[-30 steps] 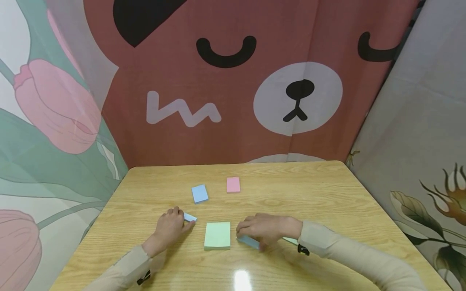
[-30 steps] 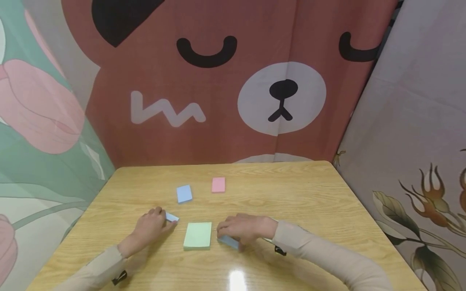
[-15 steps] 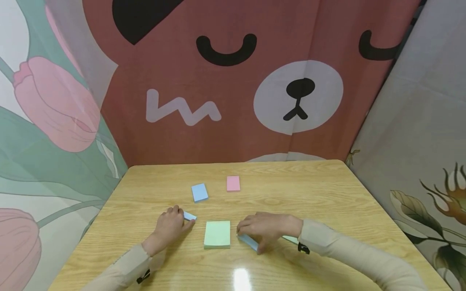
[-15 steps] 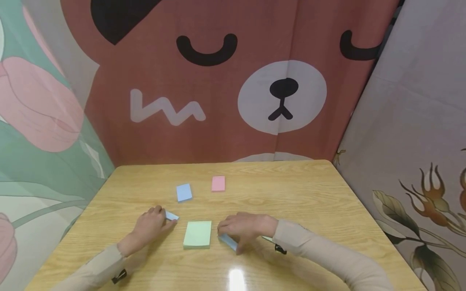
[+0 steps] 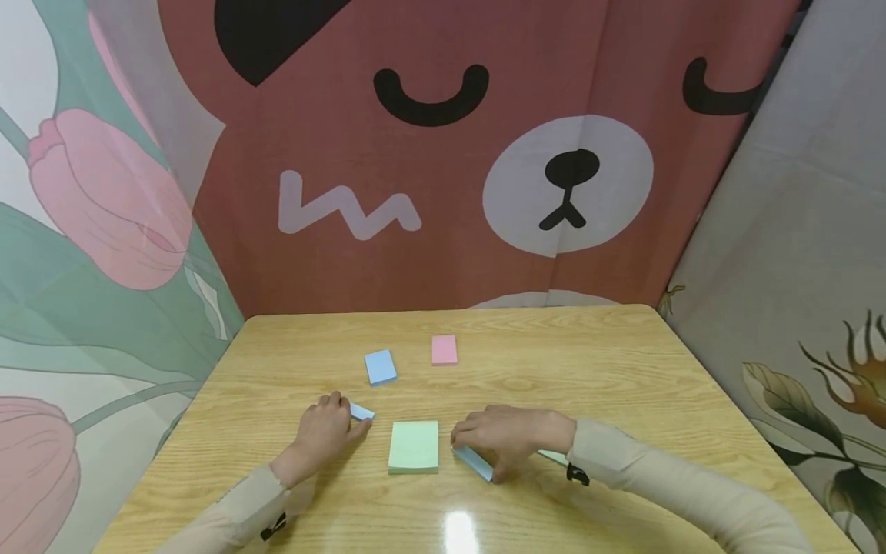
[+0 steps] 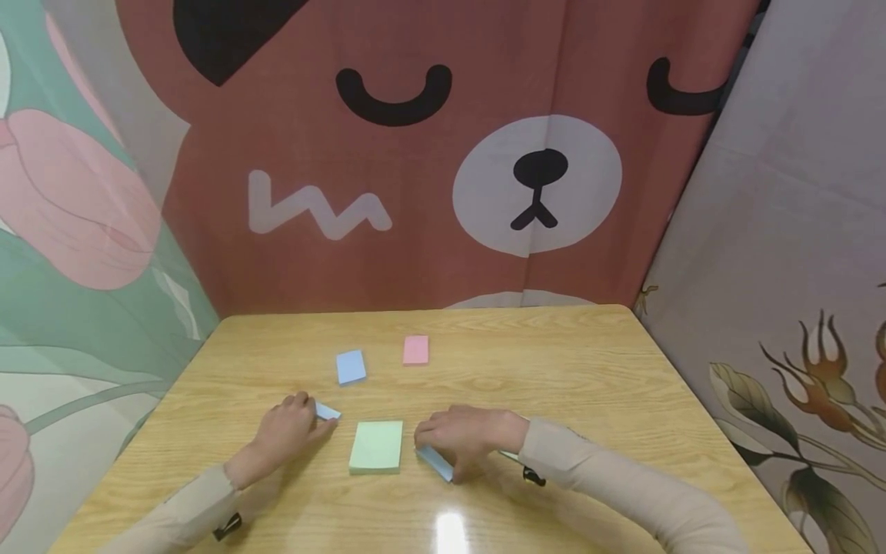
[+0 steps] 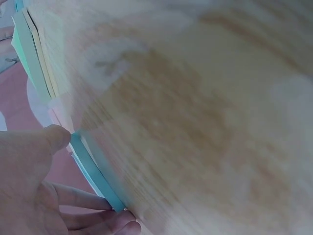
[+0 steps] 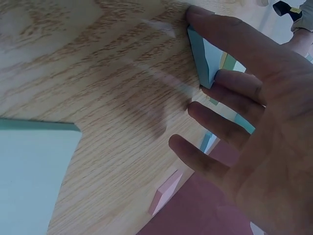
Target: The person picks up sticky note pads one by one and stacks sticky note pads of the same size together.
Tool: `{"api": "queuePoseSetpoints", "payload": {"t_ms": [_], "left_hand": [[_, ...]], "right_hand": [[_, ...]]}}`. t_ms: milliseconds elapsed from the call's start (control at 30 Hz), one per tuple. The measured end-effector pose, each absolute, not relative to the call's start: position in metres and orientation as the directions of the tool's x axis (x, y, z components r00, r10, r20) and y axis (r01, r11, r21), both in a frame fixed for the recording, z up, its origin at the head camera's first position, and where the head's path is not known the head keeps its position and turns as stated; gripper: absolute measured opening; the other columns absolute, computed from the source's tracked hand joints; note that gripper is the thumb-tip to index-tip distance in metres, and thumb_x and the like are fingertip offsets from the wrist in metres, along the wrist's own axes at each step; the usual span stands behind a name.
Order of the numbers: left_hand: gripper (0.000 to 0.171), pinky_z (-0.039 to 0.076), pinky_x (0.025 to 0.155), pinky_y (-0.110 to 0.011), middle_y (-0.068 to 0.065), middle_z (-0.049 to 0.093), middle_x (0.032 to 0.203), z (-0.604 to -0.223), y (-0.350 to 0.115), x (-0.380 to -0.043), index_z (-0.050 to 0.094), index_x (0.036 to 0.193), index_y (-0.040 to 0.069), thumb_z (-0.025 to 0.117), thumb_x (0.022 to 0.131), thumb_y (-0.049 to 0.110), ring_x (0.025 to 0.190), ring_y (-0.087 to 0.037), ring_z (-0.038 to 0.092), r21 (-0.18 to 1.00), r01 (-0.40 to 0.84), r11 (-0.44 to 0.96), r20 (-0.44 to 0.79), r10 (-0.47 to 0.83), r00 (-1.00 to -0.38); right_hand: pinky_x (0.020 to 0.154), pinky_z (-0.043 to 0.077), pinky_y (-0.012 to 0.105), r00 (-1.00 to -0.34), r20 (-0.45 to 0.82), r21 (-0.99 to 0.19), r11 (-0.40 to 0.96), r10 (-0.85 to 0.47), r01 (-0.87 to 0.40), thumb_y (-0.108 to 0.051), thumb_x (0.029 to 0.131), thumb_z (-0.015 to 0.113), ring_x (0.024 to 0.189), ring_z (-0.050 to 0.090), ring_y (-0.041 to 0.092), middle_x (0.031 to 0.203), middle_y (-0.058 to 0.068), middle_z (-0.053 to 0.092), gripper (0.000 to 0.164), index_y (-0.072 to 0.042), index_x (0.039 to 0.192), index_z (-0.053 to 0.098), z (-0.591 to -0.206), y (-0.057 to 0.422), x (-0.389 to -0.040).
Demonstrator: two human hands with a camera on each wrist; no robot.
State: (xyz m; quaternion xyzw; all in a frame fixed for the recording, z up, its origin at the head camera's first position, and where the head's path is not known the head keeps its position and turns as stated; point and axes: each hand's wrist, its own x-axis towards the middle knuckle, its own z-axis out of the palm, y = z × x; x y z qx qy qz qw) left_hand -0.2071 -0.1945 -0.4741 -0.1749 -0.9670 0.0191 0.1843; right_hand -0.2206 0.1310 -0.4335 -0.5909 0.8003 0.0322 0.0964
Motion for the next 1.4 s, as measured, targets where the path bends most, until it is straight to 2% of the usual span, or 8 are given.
{"api": "queuePoseSetpoints", "payload": {"t_ms": [167,300,467,700,1000,1400], "left_hand": [[0.053,0.044,0.045,-0.034,-0.014,0.053,0.072,-0.475,-0.194,-0.207,0.061,0.075,-0.006,0.06,0.077,0.047,0.062,-0.026,0.051,-0.101,0.33,0.939,0.344,0.344,-0.874],[0.053,0.044,0.045,-0.034,-0.014,0.053,0.073,-0.475,-0.194,-0.208,0.061,0.076,-0.006,0.06,0.077,0.047,0.063,-0.026,0.052,-0.104,0.329,0.939,0.344,0.344,-0.874],[0.053,0.044,0.043,-0.032,-0.014,0.052,0.071,-0.474,-0.194,-0.207,0.061,0.075,-0.006,0.06,0.078,0.047,0.06,-0.025,0.051,-0.103,0.334,0.937,0.348,0.348,-0.87],[0.054,0.043,0.042,-0.031,-0.015,0.054,0.072,-0.477,-0.195,-0.209,0.062,0.076,-0.006,0.06,0.077,0.047,0.061,-0.025,0.052,-0.113,0.337,0.935,0.364,0.354,-0.861],[0.054,0.041,0.041,-0.03,-0.014,0.053,0.072,-0.478,-0.195,-0.209,0.061,0.076,-0.006,0.06,0.077,0.047,0.062,-0.026,0.052,-0.091,0.332,0.939,0.347,0.342,-0.873],[0.055,0.041,0.042,-0.03,-0.015,0.053,0.074,-0.476,-0.194,-0.209,0.061,0.08,-0.007,0.057,0.079,0.048,0.064,-0.027,0.052,-0.079,0.313,0.947,0.301,0.321,-0.898]], "right_hand": [[0.087,0.039,0.033,-0.283,-0.174,-0.056,0.297,-0.943,-0.953,-0.039,0.068,0.073,0.113,0.04,0.009,0.128,-0.007,0.041,0.067,-0.017,0.125,0.045,-0.435,0.13,-0.221],[0.085,0.04,0.029,-0.285,-0.14,-0.039,0.293,-0.948,-0.955,-0.047,0.068,0.069,0.104,0.044,0.006,0.119,-0.007,0.046,0.066,-0.015,0.121,0.046,-0.438,0.129,-0.22],[0.076,0.041,0.023,-0.315,-0.116,-0.022,0.319,-0.942,-0.947,-0.053,0.068,0.065,0.089,0.043,0.002,0.106,-0.008,0.047,0.062,-0.015,0.113,0.047,-0.439,0.126,-0.217],[0.065,0.036,0.018,-0.361,-0.071,-0.003,0.362,-0.93,-0.932,-0.055,0.068,0.063,0.081,0.039,0.003,0.096,-0.011,0.041,0.055,-0.016,0.104,0.047,-0.445,0.127,-0.218],[0.065,0.036,0.018,-0.408,-0.056,-0.016,0.409,-0.911,-0.912,-0.061,0.072,0.056,0.084,0.04,0.003,0.101,-0.008,0.043,0.063,-0.013,0.11,0.047,-0.45,0.131,-0.223],[0.064,0.037,0.018,-0.427,-0.002,-0.045,0.427,-0.904,-0.903,-0.062,0.074,0.054,0.085,0.042,0.004,0.102,-0.005,0.046,0.065,-0.01,0.113,0.047,-0.451,0.135,-0.223]]}}
